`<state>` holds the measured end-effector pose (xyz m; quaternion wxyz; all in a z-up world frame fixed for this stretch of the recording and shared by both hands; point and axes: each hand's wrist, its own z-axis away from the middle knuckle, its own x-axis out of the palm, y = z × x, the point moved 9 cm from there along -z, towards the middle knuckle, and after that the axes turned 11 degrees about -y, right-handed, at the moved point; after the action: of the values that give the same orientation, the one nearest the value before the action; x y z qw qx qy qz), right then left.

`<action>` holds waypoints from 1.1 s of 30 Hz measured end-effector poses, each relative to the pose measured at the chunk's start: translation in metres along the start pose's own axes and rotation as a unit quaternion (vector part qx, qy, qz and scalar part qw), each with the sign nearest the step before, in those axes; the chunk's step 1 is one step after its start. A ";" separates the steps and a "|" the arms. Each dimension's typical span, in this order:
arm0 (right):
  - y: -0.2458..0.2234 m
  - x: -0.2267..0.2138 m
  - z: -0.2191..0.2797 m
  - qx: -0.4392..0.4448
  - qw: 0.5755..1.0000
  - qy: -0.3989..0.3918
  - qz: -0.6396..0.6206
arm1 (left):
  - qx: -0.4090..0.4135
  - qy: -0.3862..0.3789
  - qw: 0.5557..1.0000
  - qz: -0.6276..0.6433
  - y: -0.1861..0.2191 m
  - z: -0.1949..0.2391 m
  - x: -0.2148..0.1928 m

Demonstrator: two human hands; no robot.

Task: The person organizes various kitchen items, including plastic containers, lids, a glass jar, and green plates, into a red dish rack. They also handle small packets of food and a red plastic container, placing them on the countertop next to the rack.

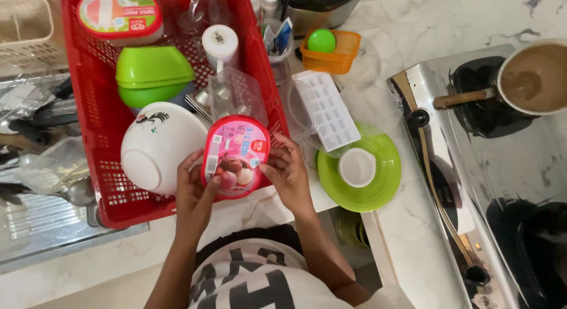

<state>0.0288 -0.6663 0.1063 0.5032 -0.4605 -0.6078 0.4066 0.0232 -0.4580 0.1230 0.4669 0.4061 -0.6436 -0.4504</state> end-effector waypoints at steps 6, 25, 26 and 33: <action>-0.003 0.004 -0.013 -0.045 0.994 -0.003 0.103 | 0.004 -0.009 1.000 -0.003 0.000 0.006 0.002; 0.003 0.068 -0.037 -0.061 0.997 -0.028 0.035 | 0.159 0.111 0.844 -0.500 0.056 0.014 -0.001; 0.001 0.068 -0.033 -0.074 0.996 -0.015 0.049 | 0.158 0.095 0.862 -0.472 0.048 0.011 -0.007; 0.027 0.052 -0.027 -0.094 0.995 0.004 -0.017 | 0.192 0.083 0.909 -0.359 0.067 0.004 -0.015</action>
<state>0.0559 -0.6087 0.0972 0.4671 -0.4971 -0.6489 0.3372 0.0164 -0.4256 0.1829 0.2381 0.7274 -0.4872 -0.4205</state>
